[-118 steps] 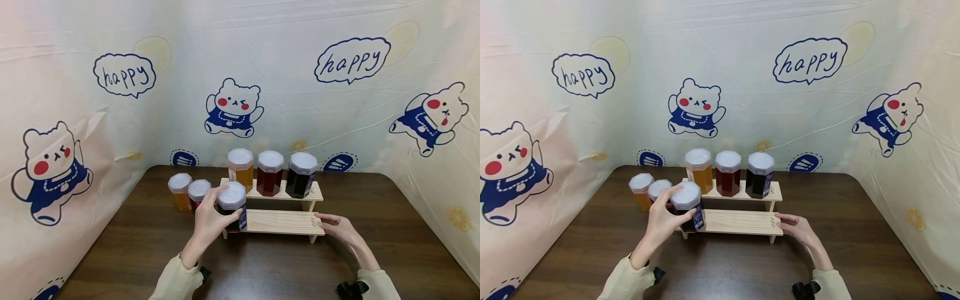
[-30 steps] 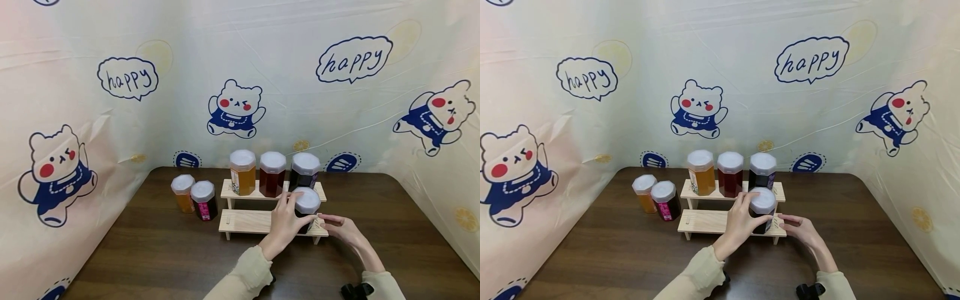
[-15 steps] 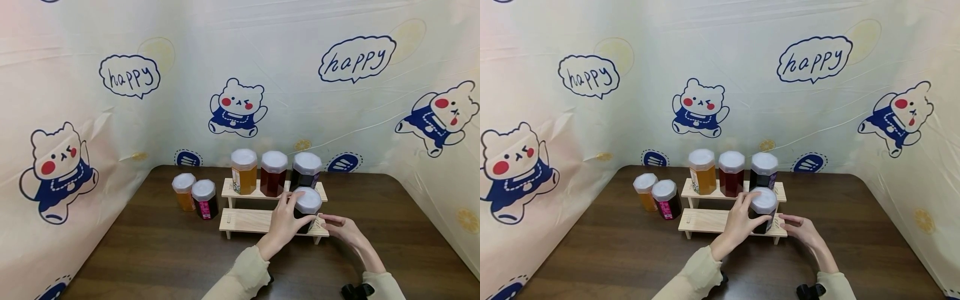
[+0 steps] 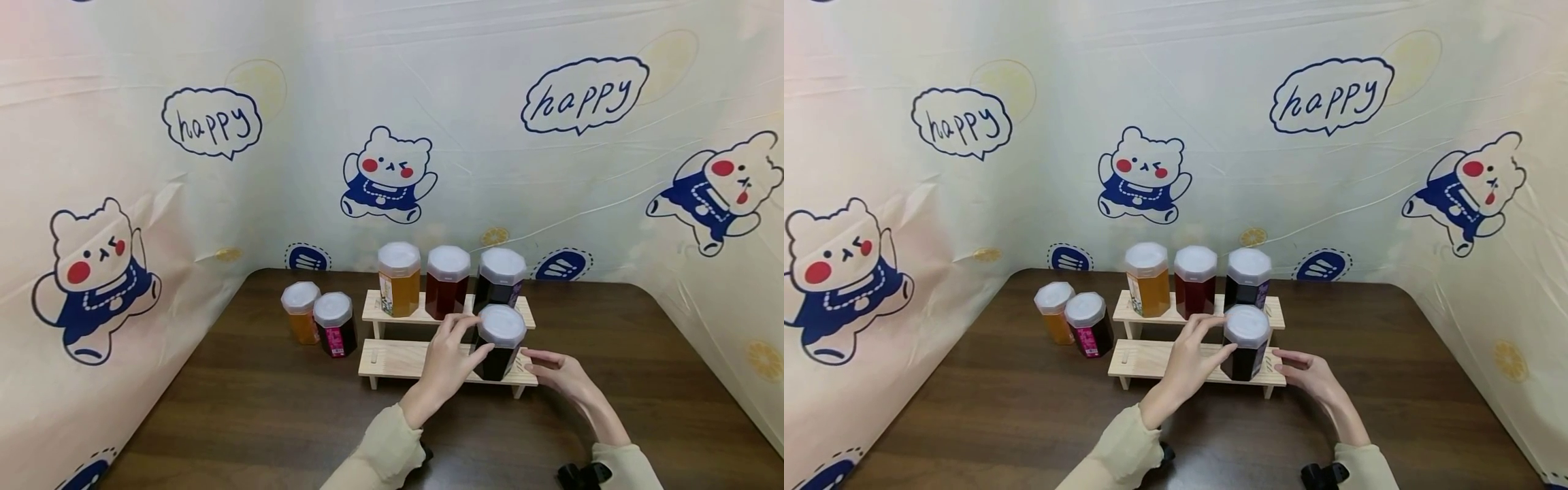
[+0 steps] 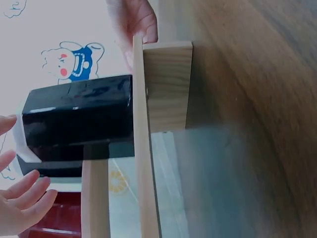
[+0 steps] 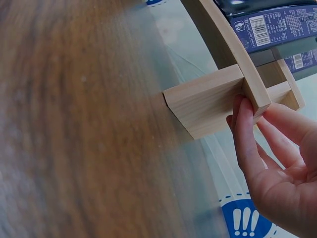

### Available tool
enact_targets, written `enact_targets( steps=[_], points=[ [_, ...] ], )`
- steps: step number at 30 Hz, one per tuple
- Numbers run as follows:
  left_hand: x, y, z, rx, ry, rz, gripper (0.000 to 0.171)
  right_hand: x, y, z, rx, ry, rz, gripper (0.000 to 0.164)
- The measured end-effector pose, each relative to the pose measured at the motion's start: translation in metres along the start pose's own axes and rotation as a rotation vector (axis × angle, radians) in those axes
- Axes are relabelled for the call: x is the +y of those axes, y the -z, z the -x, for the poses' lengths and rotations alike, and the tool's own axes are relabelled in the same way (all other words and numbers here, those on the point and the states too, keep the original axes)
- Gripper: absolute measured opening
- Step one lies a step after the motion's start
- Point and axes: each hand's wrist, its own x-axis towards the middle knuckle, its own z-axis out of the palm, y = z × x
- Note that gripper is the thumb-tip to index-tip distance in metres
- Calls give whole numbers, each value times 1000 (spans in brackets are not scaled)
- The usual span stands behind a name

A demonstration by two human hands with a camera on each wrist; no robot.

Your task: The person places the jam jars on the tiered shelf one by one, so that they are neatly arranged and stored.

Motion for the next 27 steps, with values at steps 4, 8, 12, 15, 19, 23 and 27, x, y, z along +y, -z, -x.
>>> enact_targets(
  steps=[4,8,12,15,19,23,27],
  points=[
    [-3,7,1,23,-17,21,33,1,1,-1,0,5,0,53],
    [-7,15,0,58,-37,30,30,2,1,-1,-8,14,-18,53],
    [-12,24,0,81,-31,31,28,2,1,-1,-17,16,-28,52],
    [-16,30,0,88,-22,26,27,2,2,-2,-20,13,-24,52],
    [-22,39,1,88,-13,16,26,3,2,-2,-15,9,-33,53],
    [-28,49,1,91,-2,-10,25,3,2,-1,-22,14,-56,51],
    [-35,60,2,115,5,-46,24,5,2,-1,-44,23,-78,48]
  ],
)
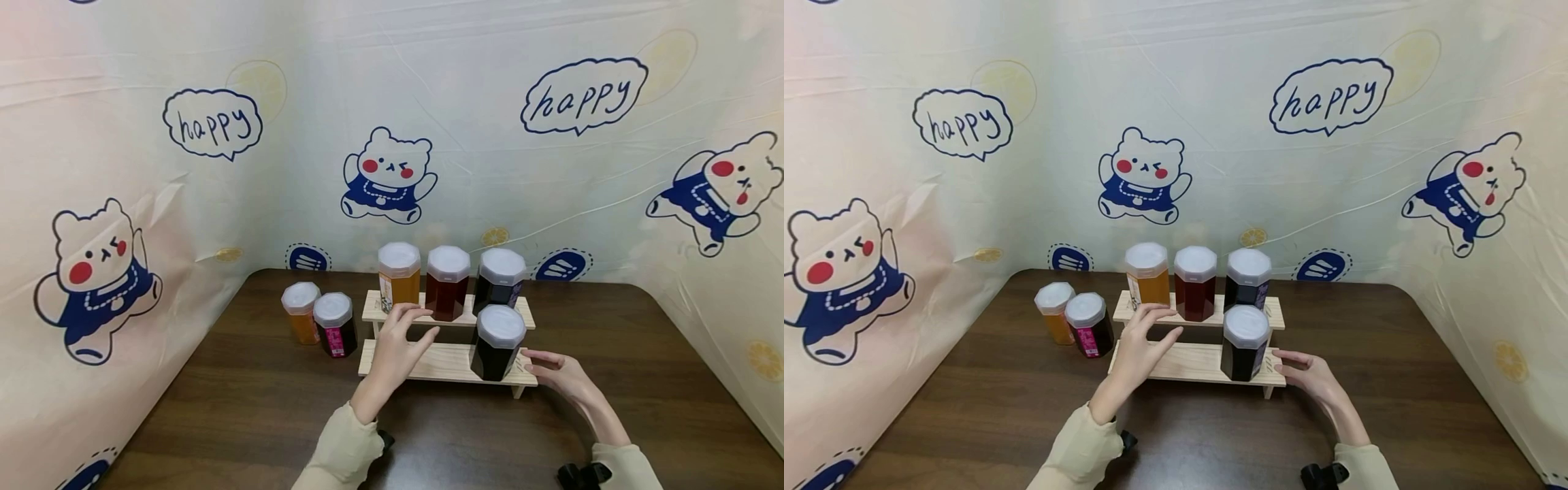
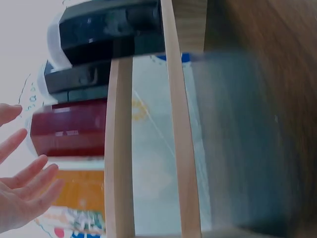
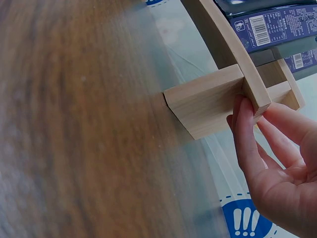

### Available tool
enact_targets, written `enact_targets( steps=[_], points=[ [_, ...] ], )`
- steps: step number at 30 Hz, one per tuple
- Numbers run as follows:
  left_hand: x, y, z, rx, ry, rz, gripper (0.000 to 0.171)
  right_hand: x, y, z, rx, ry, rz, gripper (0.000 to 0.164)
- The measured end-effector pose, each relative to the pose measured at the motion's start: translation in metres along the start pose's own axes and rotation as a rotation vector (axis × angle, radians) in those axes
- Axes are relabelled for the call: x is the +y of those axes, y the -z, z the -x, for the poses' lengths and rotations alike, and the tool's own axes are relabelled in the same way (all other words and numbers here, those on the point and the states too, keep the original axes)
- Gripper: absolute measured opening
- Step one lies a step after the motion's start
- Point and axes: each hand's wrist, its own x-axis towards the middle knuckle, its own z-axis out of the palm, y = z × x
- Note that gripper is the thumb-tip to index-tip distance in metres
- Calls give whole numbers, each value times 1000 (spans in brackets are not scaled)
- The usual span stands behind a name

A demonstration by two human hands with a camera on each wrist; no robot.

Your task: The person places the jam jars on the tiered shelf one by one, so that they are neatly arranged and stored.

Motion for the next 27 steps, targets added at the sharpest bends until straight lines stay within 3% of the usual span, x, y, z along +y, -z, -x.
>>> enact_targets(
  steps=[10,17,27],
  points=[
    [-21,26,1,45,30,-60,22,2,2,-1,-47,53,-25,31],
    [-35,47,3,71,71,-90,24,0,1,0,-19,25,-24,48],
    [-57,72,8,134,68,-153,28,1,0,-1,-14,11,-40,46]
  ],
)
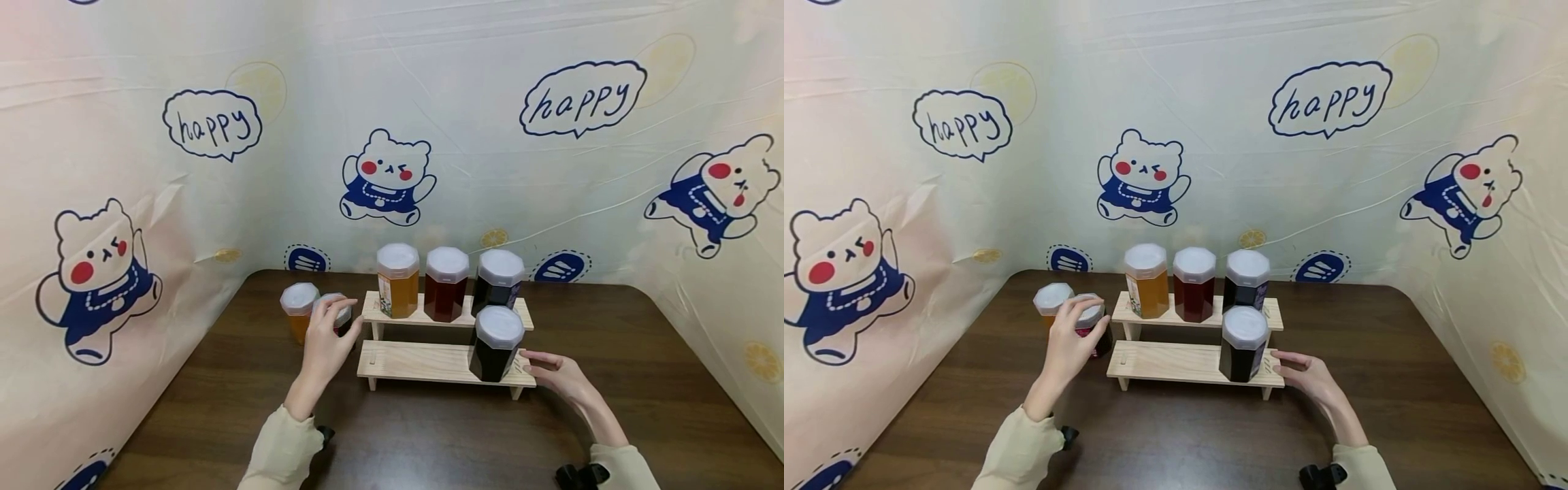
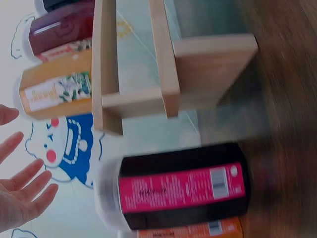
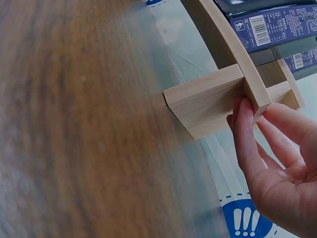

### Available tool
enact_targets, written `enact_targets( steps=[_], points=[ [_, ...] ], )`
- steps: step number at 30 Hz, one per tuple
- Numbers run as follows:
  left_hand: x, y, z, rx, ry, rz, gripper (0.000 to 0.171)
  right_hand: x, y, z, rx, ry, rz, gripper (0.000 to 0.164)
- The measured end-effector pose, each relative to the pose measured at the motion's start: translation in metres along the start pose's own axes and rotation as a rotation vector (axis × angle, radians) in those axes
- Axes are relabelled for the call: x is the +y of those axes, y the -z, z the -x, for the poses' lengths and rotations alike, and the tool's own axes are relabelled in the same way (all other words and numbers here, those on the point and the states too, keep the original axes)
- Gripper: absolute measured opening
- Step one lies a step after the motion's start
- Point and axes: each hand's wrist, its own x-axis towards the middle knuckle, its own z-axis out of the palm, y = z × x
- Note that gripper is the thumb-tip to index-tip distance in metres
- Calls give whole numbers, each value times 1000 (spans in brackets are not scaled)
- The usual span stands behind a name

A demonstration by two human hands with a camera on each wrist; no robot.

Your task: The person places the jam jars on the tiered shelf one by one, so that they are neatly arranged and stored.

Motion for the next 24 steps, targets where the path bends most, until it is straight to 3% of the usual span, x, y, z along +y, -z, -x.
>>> enact_targets(
  steps=[15,24],
  points=[
    [-43,26,1,97,48,-49,33,0,-1,0,4,15,-19,50],
    [-71,34,0,90,124,-61,38,1,-1,0,12,1,-7,46]
  ],
)
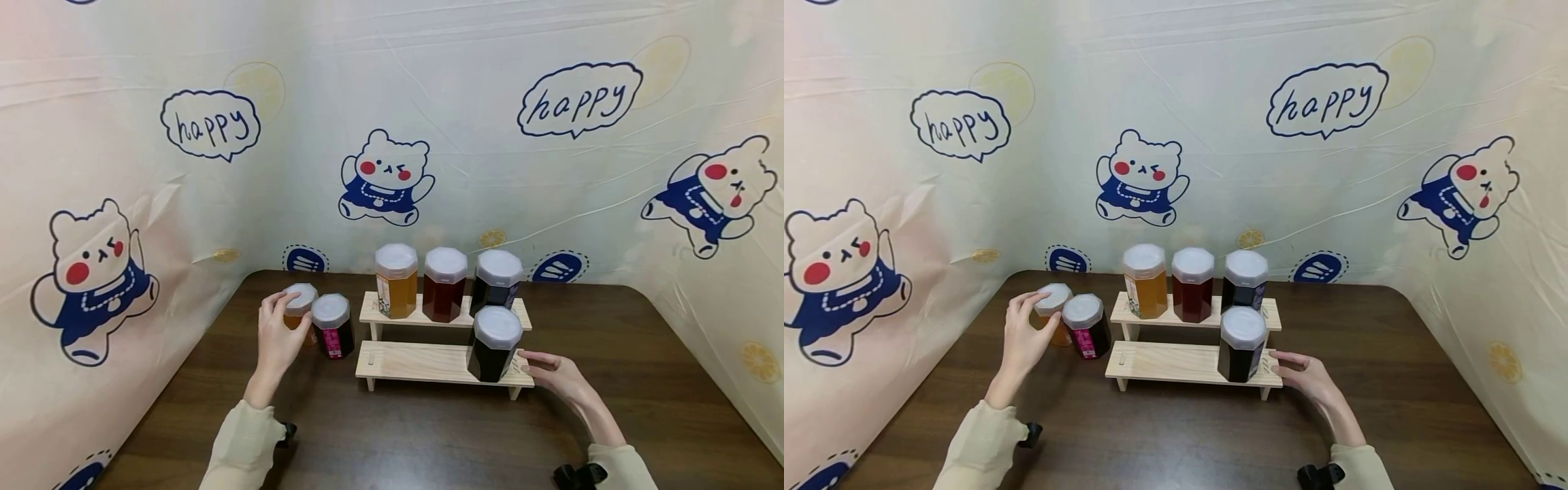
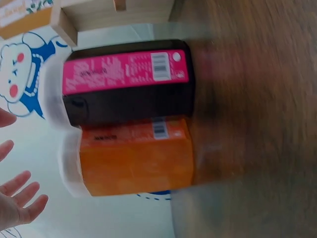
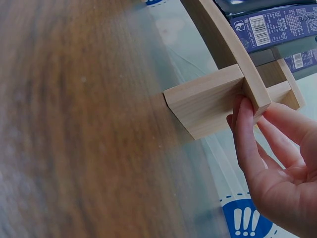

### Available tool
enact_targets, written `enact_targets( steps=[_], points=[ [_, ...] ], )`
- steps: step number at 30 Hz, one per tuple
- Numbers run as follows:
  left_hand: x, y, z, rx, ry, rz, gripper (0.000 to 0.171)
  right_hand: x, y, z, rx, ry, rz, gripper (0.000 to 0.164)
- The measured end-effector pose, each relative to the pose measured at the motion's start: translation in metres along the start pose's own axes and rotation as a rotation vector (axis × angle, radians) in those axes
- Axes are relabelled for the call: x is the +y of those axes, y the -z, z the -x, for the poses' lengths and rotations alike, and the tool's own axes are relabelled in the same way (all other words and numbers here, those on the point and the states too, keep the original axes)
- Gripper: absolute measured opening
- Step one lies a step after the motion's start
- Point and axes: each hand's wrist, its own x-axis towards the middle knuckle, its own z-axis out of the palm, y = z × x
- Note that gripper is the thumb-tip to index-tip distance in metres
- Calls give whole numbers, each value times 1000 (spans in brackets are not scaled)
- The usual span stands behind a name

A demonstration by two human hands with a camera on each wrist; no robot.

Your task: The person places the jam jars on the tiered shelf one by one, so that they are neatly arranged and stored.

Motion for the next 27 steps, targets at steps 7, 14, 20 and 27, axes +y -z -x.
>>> enact_targets(
  steps=[7,14,20,27],
  points=[
    [-17,0,-1,-50,35,-12,47,0,0,0,-3,6,12,48],
    [-32,-1,-2,-118,97,-39,51,0,-1,-1,11,-7,28,50],
    [-41,-1,-5,-185,133,-46,53,0,0,-1,20,-11,37,51],
    [-47,-2,-8,-280,171,-52,54,-1,-1,0,12,1,18,50]
  ],
)
